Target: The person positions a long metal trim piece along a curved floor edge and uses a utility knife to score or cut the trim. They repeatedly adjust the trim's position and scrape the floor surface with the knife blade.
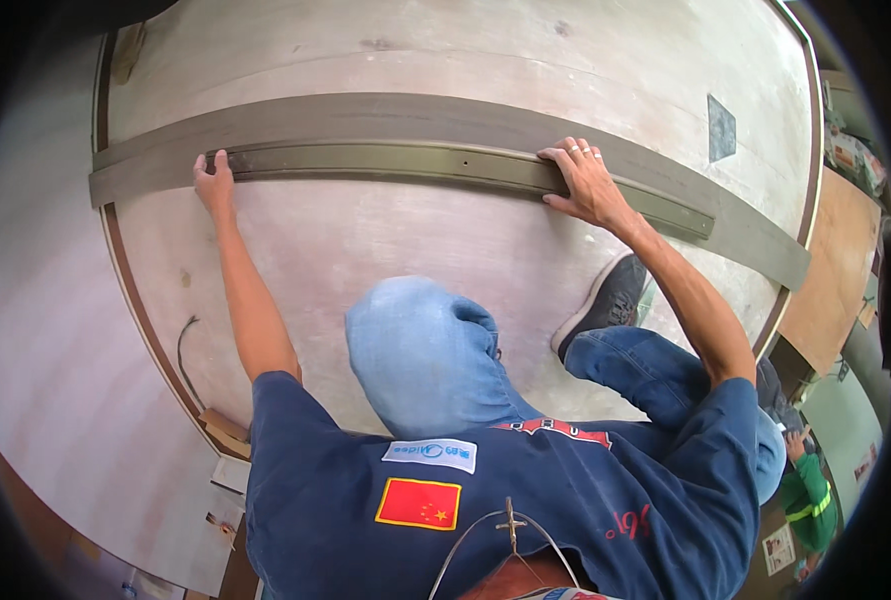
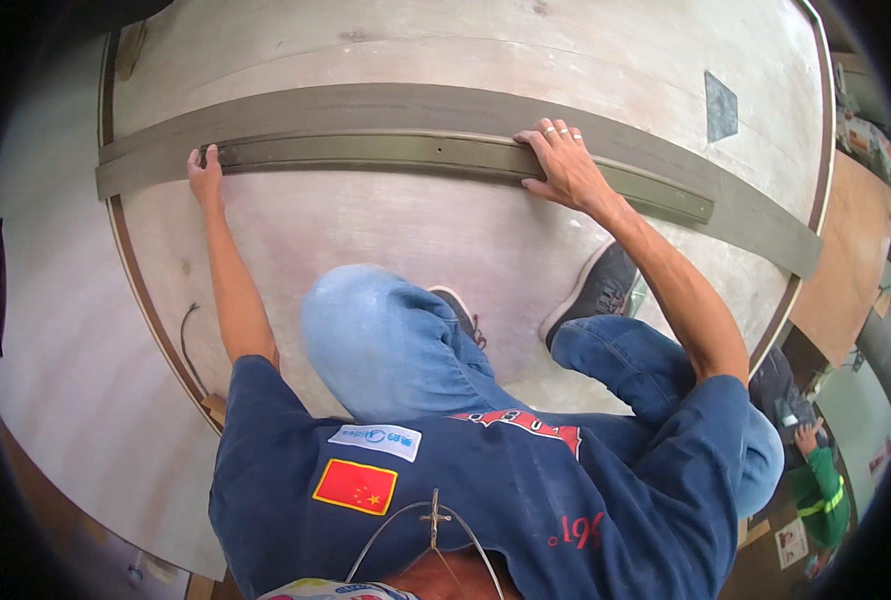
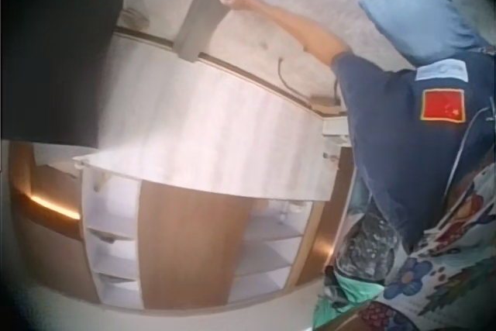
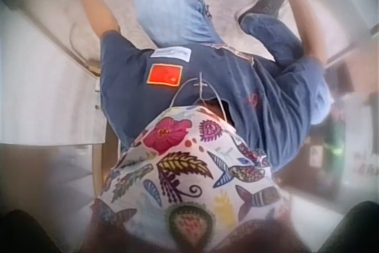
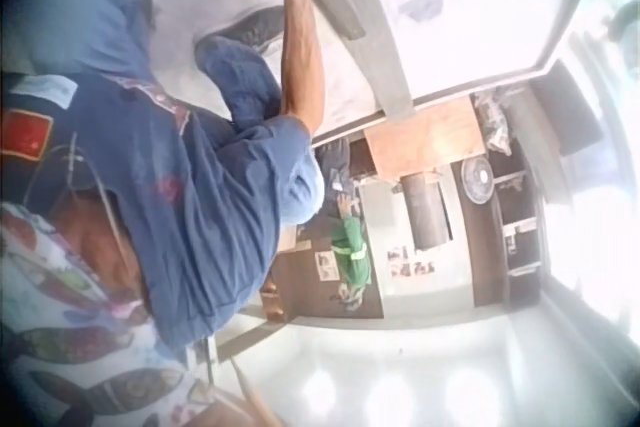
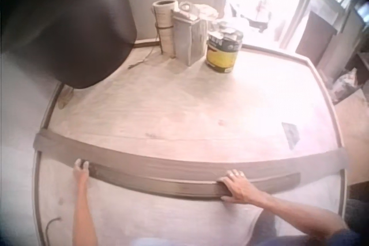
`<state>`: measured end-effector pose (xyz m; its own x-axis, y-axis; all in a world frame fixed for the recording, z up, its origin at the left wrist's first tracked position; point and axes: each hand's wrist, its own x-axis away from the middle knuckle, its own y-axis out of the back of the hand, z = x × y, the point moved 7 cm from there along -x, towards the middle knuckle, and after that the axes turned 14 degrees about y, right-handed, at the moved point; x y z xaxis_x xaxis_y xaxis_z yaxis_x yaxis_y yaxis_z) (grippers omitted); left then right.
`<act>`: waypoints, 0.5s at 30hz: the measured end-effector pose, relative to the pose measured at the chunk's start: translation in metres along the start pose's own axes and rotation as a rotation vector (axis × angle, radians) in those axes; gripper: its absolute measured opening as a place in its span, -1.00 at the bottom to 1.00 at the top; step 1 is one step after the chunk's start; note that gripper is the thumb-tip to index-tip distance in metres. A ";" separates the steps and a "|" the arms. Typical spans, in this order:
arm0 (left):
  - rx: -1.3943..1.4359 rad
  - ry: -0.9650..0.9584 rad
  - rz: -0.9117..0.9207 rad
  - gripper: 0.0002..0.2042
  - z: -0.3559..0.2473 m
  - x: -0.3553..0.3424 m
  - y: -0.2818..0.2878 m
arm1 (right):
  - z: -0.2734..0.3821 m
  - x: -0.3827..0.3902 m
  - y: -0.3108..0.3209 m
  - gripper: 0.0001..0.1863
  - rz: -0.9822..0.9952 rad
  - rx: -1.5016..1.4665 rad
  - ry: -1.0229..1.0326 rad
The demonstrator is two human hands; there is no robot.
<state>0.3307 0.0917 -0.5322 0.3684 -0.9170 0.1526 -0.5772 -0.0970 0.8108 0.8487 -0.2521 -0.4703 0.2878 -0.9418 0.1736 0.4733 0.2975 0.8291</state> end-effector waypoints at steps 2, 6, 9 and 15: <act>0.102 0.003 0.045 -0.37 0.001 -0.001 -0.008 | -0.003 0.007 0.008 -0.32 0.016 0.020 0.026; 0.154 -0.021 0.136 -0.37 0.010 -0.023 -0.024 | -0.013 0.040 0.048 -0.32 0.094 0.105 0.092; -0.101 -0.045 0.150 -0.32 0.023 -0.032 -0.011 | -0.048 0.098 0.103 -0.35 0.203 0.101 -0.075; -0.056 0.053 0.140 -0.33 0.044 -0.035 -0.021 | -0.170 0.334 0.100 -0.39 -0.032 0.028 -0.782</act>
<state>0.2979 0.1092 -0.5792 0.3261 -0.8981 0.2950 -0.5844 0.0537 0.8097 1.1338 -0.5102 -0.4204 -0.4010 -0.7896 0.4644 0.4469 0.2739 0.8516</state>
